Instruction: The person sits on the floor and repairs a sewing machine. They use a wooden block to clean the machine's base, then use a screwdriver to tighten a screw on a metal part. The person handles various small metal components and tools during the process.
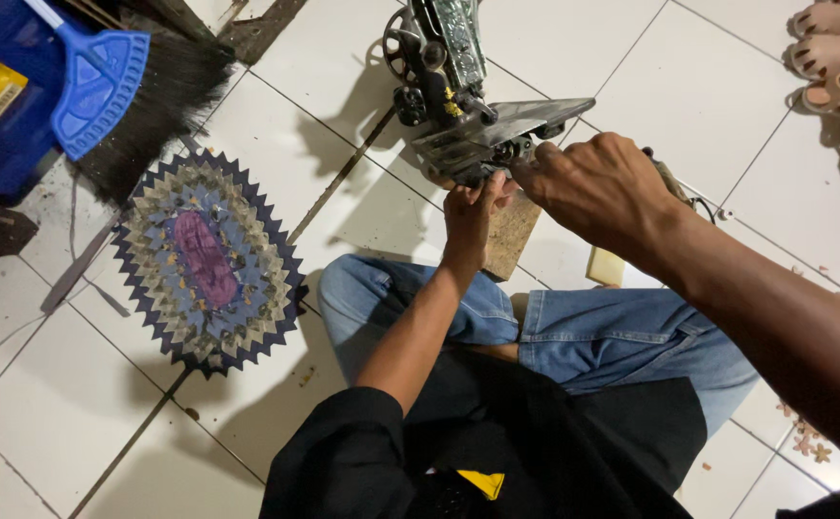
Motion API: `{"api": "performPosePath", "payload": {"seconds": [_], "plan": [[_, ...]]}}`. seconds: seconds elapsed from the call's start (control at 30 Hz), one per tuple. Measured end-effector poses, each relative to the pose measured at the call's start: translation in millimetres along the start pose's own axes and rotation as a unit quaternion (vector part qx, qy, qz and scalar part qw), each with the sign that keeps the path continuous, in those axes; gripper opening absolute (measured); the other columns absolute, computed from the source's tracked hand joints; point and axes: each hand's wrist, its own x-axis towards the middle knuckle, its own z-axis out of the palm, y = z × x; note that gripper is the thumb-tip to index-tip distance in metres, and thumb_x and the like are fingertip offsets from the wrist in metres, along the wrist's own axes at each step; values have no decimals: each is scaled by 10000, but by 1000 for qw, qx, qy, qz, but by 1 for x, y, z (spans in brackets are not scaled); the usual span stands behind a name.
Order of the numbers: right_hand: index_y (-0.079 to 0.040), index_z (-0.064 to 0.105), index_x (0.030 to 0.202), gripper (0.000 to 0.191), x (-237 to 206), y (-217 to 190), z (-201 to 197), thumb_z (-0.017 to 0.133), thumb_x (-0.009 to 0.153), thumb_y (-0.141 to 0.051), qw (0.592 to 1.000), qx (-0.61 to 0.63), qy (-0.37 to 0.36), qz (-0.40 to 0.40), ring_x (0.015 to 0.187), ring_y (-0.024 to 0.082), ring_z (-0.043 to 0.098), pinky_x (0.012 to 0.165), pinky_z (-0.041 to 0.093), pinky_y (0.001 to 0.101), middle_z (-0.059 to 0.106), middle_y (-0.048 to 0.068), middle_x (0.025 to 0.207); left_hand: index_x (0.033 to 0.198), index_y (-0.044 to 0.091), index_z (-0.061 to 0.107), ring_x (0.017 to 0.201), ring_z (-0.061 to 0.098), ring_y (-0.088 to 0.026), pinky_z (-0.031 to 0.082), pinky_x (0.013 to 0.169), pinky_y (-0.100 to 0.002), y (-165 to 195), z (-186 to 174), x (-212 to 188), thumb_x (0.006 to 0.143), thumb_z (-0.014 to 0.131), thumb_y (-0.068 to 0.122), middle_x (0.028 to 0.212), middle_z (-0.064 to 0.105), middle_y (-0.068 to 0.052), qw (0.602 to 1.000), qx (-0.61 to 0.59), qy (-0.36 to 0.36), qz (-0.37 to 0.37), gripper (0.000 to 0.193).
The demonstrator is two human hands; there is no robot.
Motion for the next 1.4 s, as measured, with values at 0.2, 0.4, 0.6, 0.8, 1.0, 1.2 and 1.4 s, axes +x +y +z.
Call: {"api": "performPosePath", "payload": {"seconds": [0.2, 0.4, 0.6, 0.8, 1.0, 1.2, 1.4], "plan": [[-126, 556, 1395, 404, 2, -3, 2, 501, 1001, -52, 999, 47, -1, 0, 387, 62, 536, 302, 468, 208, 691, 155, 1162, 1071, -74, 753, 879, 736, -194, 598, 807, -329, -8, -5, 1, 960, 715, 347, 971, 771, -141, 999, 43, 16, 13, 437], [-64, 468, 1548, 415, 2, -3, 4, 432, 1136, -99, 994, 54, -93, 7, 473, 87, 533, 382, 458, 230, 738, 136, 961, 1026, -46, 739, 828, 742, -192, 613, 829, -347, -6, -3, 3, 920, 721, 369, 929, 757, -126, 999, 26, 20, -3, 429], [-134, 547, 1411, 467, 4, -6, 10, 503, 945, -133, 999, 14, 40, 1, 381, 52, 509, 300, 438, 199, 622, 188, 1406, 927, -55, 754, 783, 727, -195, 610, 826, -361, 2, -2, -2, 926, 743, 400, 860, 732, -120, 999, 47, 25, -5, 455], [-67, 648, 1127, 190, 4, -8, 11, 512, 1024, -150, 999, -5, 36, 13, 387, 33, 473, 288, 417, 187, 720, 174, 1078, 937, -33, 744, 775, 717, -163, 582, 772, -313, 8, 4, -4, 907, 756, 373, 848, 730, -91, 999, 23, 26, 0, 407], [-46, 664, 871, 218, 20, -12, -9, 556, 1017, -167, 1000, -4, -25, -13, 428, 43, 447, 341, 398, 212, 643, 14, 699, 803, 82, 568, 653, 469, -82, 409, 598, -287, -3, 4, 0, 986, 683, 240, 741, 532, 21, 996, 43, 79, -19, 268], [-116, 704, 711, 230, 33, -18, -41, 652, 931, -158, 994, 59, -88, -15, 564, 144, 572, 447, 476, 298, 645, 38, 692, 746, 85, 507, 721, 395, -55, 347, 620, -266, -20, 8, 0, 923, 612, 127, 753, 485, 69, 994, -28, 91, 61, 210], [-63, 710, 822, 124, 32, -15, -38, 645, 916, -112, 983, 139, -105, 62, 501, 155, 652, 402, 559, 310, 667, 70, 639, 765, 80, 505, 739, 429, -74, 377, 647, -270, -17, 13, -1, 938, 674, 134, 777, 510, 30, 993, -43, 110, 24, 248]]}}
